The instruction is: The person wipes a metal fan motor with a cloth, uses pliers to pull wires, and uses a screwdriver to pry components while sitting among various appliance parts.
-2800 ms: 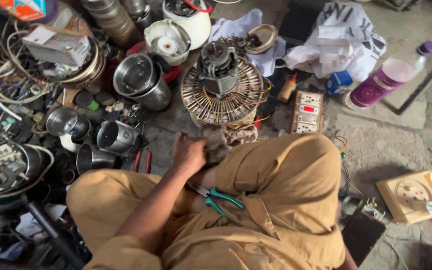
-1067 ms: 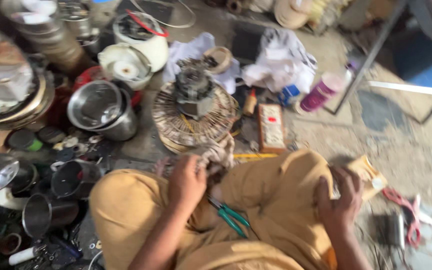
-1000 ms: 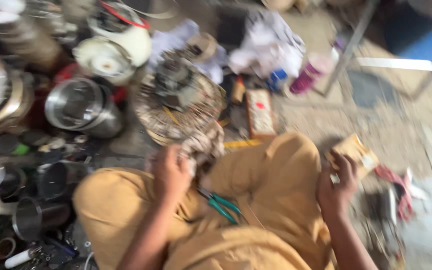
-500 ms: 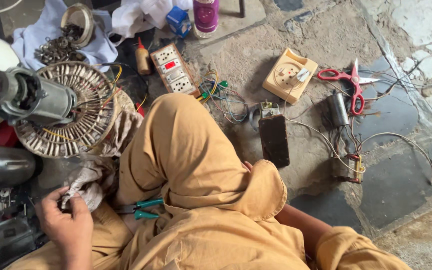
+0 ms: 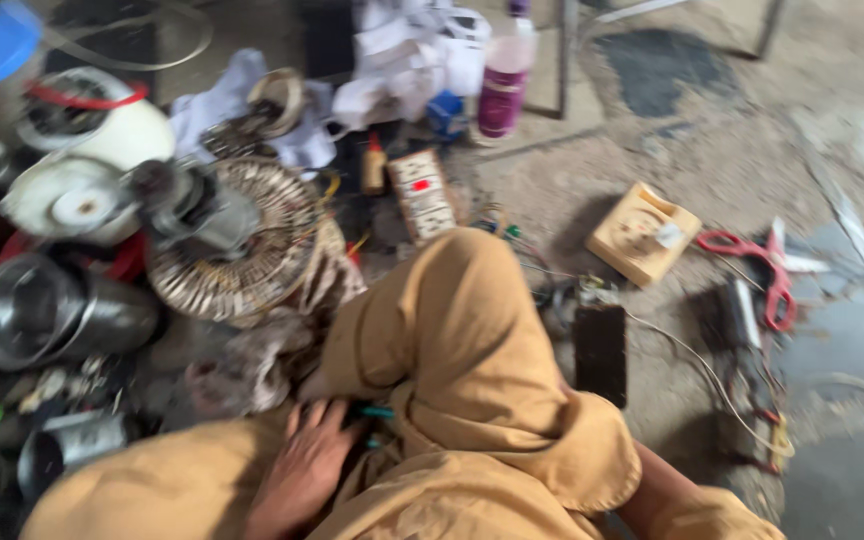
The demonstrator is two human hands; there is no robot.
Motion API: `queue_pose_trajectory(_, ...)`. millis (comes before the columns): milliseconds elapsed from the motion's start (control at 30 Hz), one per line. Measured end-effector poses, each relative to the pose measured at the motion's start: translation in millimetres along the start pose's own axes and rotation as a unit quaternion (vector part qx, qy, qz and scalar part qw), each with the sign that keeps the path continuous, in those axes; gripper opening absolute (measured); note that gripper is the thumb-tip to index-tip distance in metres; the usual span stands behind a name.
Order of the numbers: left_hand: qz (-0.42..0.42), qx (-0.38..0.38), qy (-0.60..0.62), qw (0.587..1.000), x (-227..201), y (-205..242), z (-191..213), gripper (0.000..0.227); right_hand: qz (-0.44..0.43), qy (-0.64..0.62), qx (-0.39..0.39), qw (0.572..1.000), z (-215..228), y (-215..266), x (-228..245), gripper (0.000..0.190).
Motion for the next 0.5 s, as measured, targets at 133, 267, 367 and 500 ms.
queue_pose_trajectory(133,-0.105,-0.071,-0.009,0.992,-2,-14,25,0.031,0.034,0.017,-0.069,0.997,16,-14,-3,0.022)
queue_pose_trajectory(267,-0.013,-0.041,0.044,0.998,35,-38,60,0.026,0.086,-0.108,-0.254,0.957,92,18,-11,0.021)
queue_pose_trajectory(367,0.132,-0.148,0.163,0.966,85,-42,113,0.015,0.083,-0.269,-0.319,0.905,141,16,6,0.023)
queue_pose_trajectory(500,0.187,-0.286,0.133,0.930,112,-25,144,0.020,0.148,-0.384,-0.283,0.866,165,-13,69,0.018)
Point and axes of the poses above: each hand's wrist, its own y-axis away from the middle knuckle, its own z-axis out of the back of the hand, x = y × z, the point moved 6 cm from there along -y, towards the middle knuckle, and after that the axes turned 8 degrees about z, right-handed, at the moved point
